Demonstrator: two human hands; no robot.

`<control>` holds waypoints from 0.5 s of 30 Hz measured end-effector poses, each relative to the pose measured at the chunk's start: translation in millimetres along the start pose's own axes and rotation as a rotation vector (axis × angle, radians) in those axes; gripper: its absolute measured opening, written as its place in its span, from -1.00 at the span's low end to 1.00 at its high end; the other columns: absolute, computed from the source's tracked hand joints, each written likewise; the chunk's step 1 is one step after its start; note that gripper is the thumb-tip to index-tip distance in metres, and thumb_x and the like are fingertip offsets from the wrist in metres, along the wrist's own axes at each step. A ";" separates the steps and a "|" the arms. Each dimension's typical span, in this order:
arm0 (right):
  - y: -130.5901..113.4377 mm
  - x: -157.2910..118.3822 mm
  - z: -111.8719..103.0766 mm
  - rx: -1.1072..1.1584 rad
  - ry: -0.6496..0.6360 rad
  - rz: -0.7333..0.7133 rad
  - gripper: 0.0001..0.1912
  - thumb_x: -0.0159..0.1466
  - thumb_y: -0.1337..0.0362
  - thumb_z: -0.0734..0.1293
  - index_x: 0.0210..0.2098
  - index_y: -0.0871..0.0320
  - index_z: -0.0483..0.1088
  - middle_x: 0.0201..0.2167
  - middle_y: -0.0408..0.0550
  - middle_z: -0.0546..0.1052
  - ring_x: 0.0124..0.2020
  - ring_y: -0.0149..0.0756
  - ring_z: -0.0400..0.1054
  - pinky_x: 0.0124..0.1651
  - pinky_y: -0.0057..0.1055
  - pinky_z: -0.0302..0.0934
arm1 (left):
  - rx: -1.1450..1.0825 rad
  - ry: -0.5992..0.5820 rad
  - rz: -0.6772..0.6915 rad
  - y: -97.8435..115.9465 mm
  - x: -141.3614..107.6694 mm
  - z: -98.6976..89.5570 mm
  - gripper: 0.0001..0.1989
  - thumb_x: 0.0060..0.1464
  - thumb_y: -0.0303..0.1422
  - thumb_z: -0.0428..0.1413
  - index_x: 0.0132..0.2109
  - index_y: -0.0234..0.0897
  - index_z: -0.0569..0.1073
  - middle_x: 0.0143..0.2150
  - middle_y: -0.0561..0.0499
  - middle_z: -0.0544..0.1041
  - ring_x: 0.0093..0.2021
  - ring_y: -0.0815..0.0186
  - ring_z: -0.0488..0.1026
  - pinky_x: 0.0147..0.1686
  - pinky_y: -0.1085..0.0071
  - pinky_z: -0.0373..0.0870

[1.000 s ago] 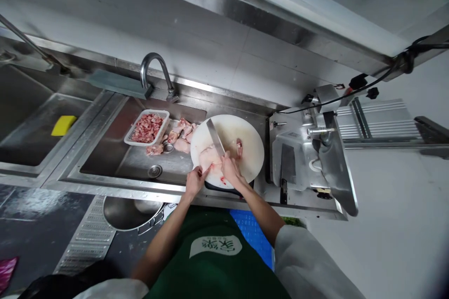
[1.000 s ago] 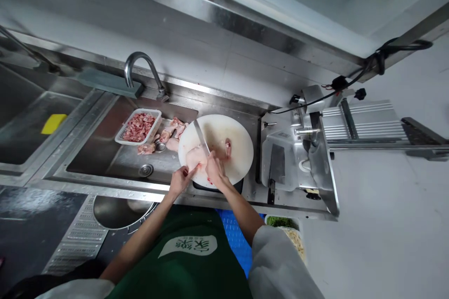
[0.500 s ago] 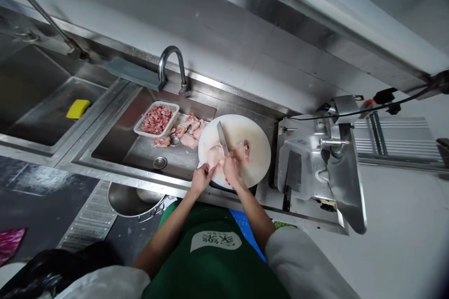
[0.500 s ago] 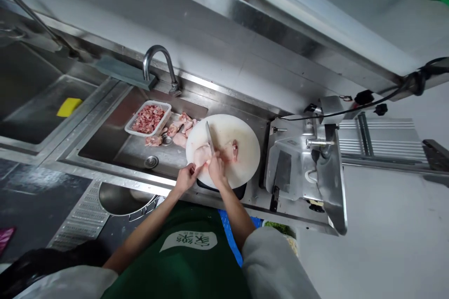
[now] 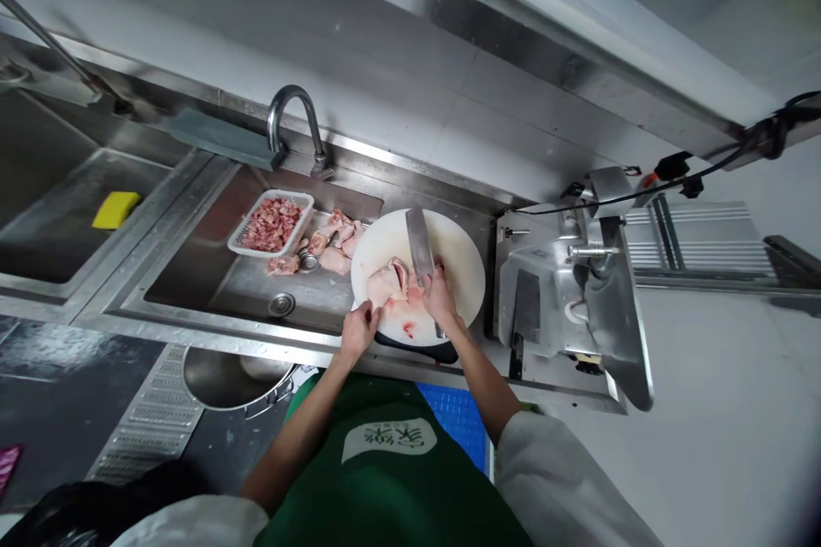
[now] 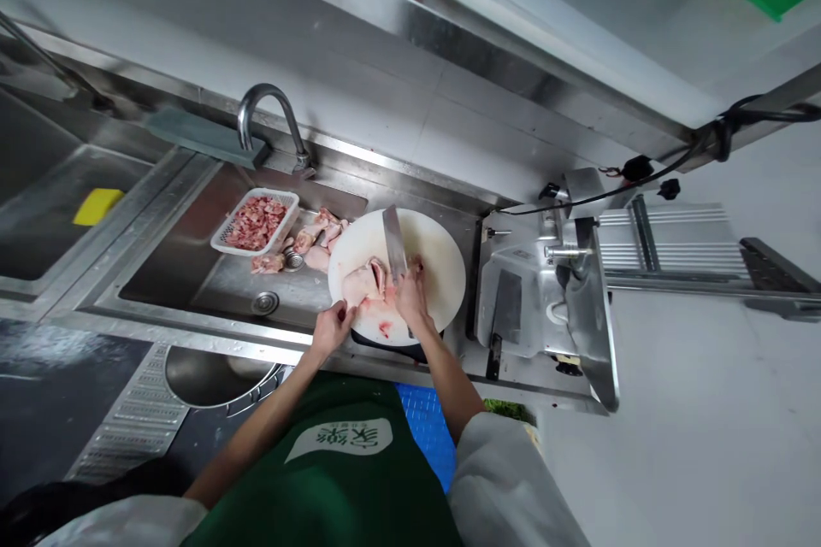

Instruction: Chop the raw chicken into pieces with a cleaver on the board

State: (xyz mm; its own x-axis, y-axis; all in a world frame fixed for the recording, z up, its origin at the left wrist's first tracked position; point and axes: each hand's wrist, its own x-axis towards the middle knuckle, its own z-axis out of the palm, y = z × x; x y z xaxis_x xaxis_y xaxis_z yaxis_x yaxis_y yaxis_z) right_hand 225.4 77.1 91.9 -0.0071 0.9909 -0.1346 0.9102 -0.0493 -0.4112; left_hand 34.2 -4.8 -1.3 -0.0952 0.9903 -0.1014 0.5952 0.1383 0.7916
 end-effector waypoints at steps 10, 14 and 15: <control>-44.9 -15.7 -8.6 -0.129 -0.075 -0.014 -0.73 0.44 0.30 0.12 0.00 0.32 0.33 -0.26 0.23 0.58 -0.21 -0.09 0.50 -0.16 -0.30 0.25 | -0.129 0.005 -0.017 -5.8 -1.9 2.2 -0.65 0.22 -0.10 -0.02 -0.42 -0.23 0.29 -0.56 0.10 0.30 -0.53 0.38 0.22 -0.41 0.45 0.10; -64.1 -14.9 -26.9 -0.095 0.176 0.000 -0.63 0.49 0.17 0.04 0.06 0.32 0.26 -0.28 0.18 0.57 -0.23 -0.14 0.50 -0.21 -0.37 0.23 | -0.121 0.004 -0.023 -6.2 -1.7 1.7 -0.66 0.23 -0.09 -0.02 -0.40 -0.23 0.30 -0.55 0.09 0.32 -0.52 0.37 0.25 -0.41 0.45 0.10; -66.0 -18.1 -22.2 -0.099 0.153 0.019 -0.64 0.49 0.20 0.05 0.08 0.34 0.26 -0.25 0.22 0.57 -0.21 -0.12 0.50 -0.21 -0.37 0.24 | -0.110 -0.004 -0.027 -5.5 -1.2 2.0 -0.66 0.23 -0.10 -0.02 -0.40 -0.23 0.30 -0.55 0.09 0.32 -0.52 0.37 0.25 -0.41 0.45 0.10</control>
State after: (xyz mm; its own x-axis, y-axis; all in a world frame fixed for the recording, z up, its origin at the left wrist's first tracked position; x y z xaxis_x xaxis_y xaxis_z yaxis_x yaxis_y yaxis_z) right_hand 174.6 65.3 141.4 0.0662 0.9978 0.0001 0.9458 -0.0628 -0.3185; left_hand 32.6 -6.8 -6.8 -0.1069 0.9863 -0.1253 0.5014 0.1623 0.8499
